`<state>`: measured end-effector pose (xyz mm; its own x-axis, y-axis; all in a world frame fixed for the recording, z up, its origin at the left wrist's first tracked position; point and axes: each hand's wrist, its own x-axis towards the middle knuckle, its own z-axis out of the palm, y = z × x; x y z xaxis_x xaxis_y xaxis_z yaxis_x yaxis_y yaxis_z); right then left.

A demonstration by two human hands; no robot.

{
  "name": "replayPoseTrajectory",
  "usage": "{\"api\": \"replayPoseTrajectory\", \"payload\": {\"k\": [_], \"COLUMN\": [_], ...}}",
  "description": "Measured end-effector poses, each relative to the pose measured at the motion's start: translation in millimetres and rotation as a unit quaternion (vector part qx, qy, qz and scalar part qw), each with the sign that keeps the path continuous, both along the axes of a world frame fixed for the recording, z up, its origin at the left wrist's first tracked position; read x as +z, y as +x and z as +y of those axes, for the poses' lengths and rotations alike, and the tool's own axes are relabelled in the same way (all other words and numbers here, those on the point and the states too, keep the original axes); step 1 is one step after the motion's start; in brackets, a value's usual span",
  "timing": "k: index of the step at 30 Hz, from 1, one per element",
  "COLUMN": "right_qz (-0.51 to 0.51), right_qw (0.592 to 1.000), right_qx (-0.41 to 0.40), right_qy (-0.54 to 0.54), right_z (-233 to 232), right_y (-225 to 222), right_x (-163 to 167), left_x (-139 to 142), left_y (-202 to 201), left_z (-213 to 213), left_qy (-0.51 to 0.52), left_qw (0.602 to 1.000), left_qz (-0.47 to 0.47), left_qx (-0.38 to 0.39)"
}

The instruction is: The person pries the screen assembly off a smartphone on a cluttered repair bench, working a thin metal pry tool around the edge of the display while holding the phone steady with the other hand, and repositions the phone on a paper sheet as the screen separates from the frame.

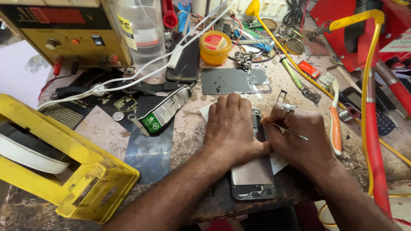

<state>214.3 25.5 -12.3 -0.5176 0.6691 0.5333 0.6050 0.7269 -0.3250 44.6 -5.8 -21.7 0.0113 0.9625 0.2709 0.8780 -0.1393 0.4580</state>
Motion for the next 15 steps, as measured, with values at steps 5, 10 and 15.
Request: {"api": "replayPoseTrajectory", "payload": {"k": [5,10,15], "right_qz": [-0.062,-0.029,0.063], "right_qw": [0.996,0.998,0.995], "right_qx": [-0.064,-0.020,-0.017], "right_qy": [-0.018,-0.046,-0.081], "right_z": [6.1,14.4,12.8], "right_y": [2.9,5.0,9.1], "right_x": [-4.0,-12.6,-20.9], "left_x": [-0.6,-4.6,-6.7], "left_y": [-1.3,-2.2,-4.3], "left_z": [0.6,-0.5,-0.1], "left_qy": [0.011,0.033,0.030], "left_qw": [1.000,0.999,1.000], "left_qz": [-0.007,-0.008,-0.004], "left_qx": [-0.001,-0.005,-0.009]}}
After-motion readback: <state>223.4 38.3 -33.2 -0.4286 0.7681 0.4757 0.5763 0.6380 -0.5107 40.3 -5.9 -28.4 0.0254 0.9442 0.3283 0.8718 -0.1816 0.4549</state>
